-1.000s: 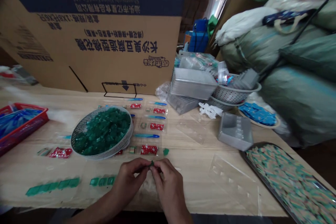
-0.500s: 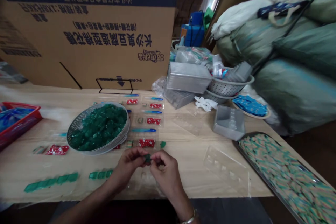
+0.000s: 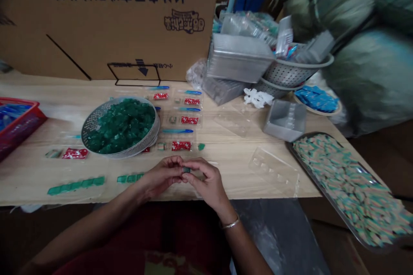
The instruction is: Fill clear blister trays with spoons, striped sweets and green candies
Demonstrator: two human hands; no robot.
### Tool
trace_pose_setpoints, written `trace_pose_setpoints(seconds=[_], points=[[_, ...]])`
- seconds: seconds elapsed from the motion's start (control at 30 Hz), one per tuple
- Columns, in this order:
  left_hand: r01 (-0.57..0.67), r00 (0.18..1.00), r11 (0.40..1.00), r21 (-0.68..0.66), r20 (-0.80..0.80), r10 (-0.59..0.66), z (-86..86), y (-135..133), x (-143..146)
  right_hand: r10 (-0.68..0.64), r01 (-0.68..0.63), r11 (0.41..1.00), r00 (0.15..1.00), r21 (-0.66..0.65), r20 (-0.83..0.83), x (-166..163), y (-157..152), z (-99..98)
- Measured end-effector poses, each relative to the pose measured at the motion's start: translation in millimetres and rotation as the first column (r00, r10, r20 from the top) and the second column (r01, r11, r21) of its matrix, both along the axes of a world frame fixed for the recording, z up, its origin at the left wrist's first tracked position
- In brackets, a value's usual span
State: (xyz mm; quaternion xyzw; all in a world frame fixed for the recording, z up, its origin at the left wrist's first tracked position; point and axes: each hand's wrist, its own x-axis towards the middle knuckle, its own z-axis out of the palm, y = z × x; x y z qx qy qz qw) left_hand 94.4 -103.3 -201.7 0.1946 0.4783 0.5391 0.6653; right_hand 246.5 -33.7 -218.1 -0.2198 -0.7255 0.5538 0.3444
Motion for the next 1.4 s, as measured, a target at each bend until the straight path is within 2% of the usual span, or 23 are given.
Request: trace_pose_setpoints(seconds=[0.03, 0.07, 0.13, 0.2, 0.23, 0.3, 0.37, 0.47, 0.57, 0.63, 0.67, 0.7, 0.73, 0.83, 0.9, 0.93, 1.0, 1.1, 1.17, 1.27, 1.33, 1.4], points=[[0.040, 0.989, 0.999, 0.022, -0.145, -0.037, -1.9, -3, -1, 0.005, -0.007, 0.999, 0.999, 0.037, 0.045, 3, 0, 0.5], [0.086, 0.942, 0.995, 0.043, -0.329, -0.067, -4.5, -7, -2, 0.025, -0.033, 0.996, 0.994, 0.084, 0.102, 5, 1, 1.1], [0.177, 0.731, 0.983, 0.057, -0.676, -0.092, -11.0, -13, -6, 0.080, -0.137, 0.969, 0.962, 0.208, 0.262, 8, 0, 2.1], [0.253, 0.516, 0.967, 0.027, -0.850, -0.111, -17.9, -18, -9, 0.097, -0.256, 0.904, 0.903, 0.342, 0.419, 8, -2, 1.8], [0.284, 0.451, 0.959, 0.007, -0.883, -0.127, -20.5, -19, -10, 0.088, -0.301, 0.869, 0.875, 0.392, 0.476, 8, -4, 1.1], [0.333, 0.376, 0.942, -0.031, -0.912, -0.162, -23.0, -20, -12, 0.070, -0.348, 0.828, 0.843, 0.441, 0.533, 9, -6, -0.6], [0.358, 0.332, 0.932, -0.052, -0.926, -0.179, -21.4, -21, -13, 0.077, -0.332, 0.845, 0.851, 0.419, 0.519, 12, -6, -1.6], [0.412, 0.252, 0.911, -0.021, -0.958, -0.136, -15.3, -20, -11, 0.050, -0.216, 0.914, 0.900, 0.344, 0.432, 18, 6, -2.1], [0.574, 0.119, 0.819, 0.007, -0.990, -0.075, -13.2, -15, -7, -0.087, -0.061, 0.926, 0.926, 0.373, 0.367, 13, 31, -5.9], [0.659, 0.012, 0.751, -0.051, -0.997, -0.078, -15.1, -12, -4, -0.164, 0.002, 0.911, 0.919, 0.412, 0.360, 4, 50, -11.0], [0.672, -0.023, 0.737, -0.074, -0.997, -0.079, -16.2, -11, -3, -0.181, 0.008, 0.907, 0.910, 0.421, 0.373, 0, 58, -13.6], [0.666, -0.030, 0.743, -0.071, -0.997, -0.068, -16.8, -10, -4, -0.187, 0.003, 0.905, 0.901, 0.425, 0.392, -5, 65, -15.8], [0.641, 0.000, 0.767, -0.034, -0.999, -0.045, -16.7, -11, -5, -0.185, -0.004, 0.908, 0.893, 0.419, 0.409, -8, 69, -17.4], [0.440, 0.243, 0.880, 0.178, -0.967, 0.074, -12.9, -10, -11, -0.183, 0.066, 0.953, 0.904, 0.297, 0.385, -11, 67, -17.5], [0.274, 0.401, 0.924, 0.269, -0.905, 0.144, -10.2, -6, -13, -0.156, 0.100, 0.980, 0.925, 0.173, 0.347, -10, 56, -14.4], [0.218, 0.453, 0.933, 0.287, -0.877, 0.164, -9.8, -3, -13, -0.137, 0.090, 0.985, 0.929, 0.150, 0.345, -9, 50, -12.5], [0.182, 0.494, 0.939, 0.291, -0.853, 0.168, -11.7, 6, -12, -0.134, 0.056, 0.976, 0.919, 0.211, 0.371, -9, 42, -10.0], [0.206, 0.467, 0.941, 0.270, -0.872, 0.148, -18.0, 14, -10, -0.205, 0.053, 0.938, 0.881, 0.342, 0.427, -10, 45, -12.6], [0.215, 0.457, 0.938, 0.271, -0.877, 0.148, -21.1, 15, -10, -0.213, 0.049, 0.940, 0.856, 0.338, 0.471, -11, 55, -17.3], [0.164, 0.499, 0.943, 0.291, -0.849, 0.176, -21.3, 13, -13, -0.208, 0.110, 0.967, 0.858, 0.228, 0.470, -11, 66, -20.6], [0.094, 0.580, 0.949, 0.300, -0.792, 0.193, -19.6, 12, -12, -0.187, 0.172, 0.982, 0.904, 0.072, 0.384, -11, 64, -18.0], [0.022, 0.699, 0.953, 0.303, -0.685, 0.202, -18.2, 14, -9, -0.141, 0.172, 0.981, 0.953, -0.094, 0.267, -13, 54, -13.0]])
